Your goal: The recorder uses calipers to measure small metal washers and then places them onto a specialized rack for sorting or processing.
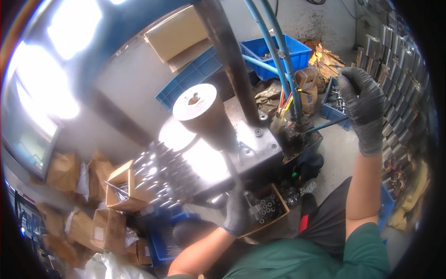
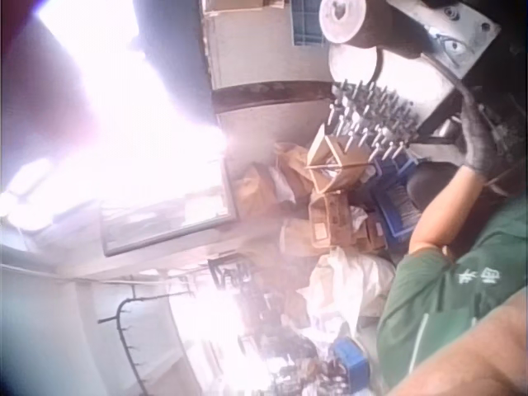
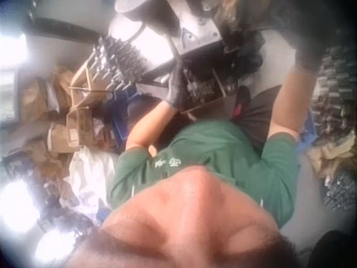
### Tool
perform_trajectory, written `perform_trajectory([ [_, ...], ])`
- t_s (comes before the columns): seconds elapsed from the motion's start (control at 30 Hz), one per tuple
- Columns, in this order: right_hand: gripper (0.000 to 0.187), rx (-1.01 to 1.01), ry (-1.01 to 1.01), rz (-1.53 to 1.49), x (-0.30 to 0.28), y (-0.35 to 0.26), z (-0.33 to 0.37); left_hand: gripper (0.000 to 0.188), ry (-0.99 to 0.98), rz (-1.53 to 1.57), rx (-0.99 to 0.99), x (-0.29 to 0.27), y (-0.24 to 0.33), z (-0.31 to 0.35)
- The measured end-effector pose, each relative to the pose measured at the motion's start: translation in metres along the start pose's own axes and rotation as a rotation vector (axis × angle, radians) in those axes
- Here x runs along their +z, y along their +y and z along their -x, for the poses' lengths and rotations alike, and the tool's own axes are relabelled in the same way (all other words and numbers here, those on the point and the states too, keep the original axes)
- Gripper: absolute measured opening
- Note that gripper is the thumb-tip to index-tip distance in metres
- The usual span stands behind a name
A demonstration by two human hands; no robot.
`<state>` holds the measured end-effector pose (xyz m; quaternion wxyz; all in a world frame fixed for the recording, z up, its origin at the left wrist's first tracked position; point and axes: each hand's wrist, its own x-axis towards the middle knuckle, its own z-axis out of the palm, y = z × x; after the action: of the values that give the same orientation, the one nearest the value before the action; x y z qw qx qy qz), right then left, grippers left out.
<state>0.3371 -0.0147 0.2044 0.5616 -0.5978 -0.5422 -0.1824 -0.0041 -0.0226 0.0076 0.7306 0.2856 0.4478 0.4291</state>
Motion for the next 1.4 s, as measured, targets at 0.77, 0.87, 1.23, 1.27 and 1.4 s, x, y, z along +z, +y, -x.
perform_trajectory([
  [0.77,0.030,-0.469,-0.957,-0.520,0.030,-0.039,0.178,0.041,-0.165,-0.165,-0.152,-0.038,-0.040,-0.010],
  [0.87,0.031,-0.618,-1.429,-0.323,0.061,-0.019,0.215,0.030,-0.227,-0.560,0.254,-0.036,-0.024,0.015],
  [1.23,0.028,-0.586,-1.723,-0.290,0.096,-0.030,0.260,0.021,0.083,0.163,0.956,-0.092,0.115,0.066],
  [1.27,0.029,-0.586,-1.766,-0.251,0.100,-0.030,0.261,0.022,0.119,0.238,0.973,-0.102,0.125,0.065],
  [1.4,0.031,-0.525,-1.864,-0.141,0.113,-0.023,0.272,0.022,0.161,0.433,0.812,-0.137,0.144,0.055],
])
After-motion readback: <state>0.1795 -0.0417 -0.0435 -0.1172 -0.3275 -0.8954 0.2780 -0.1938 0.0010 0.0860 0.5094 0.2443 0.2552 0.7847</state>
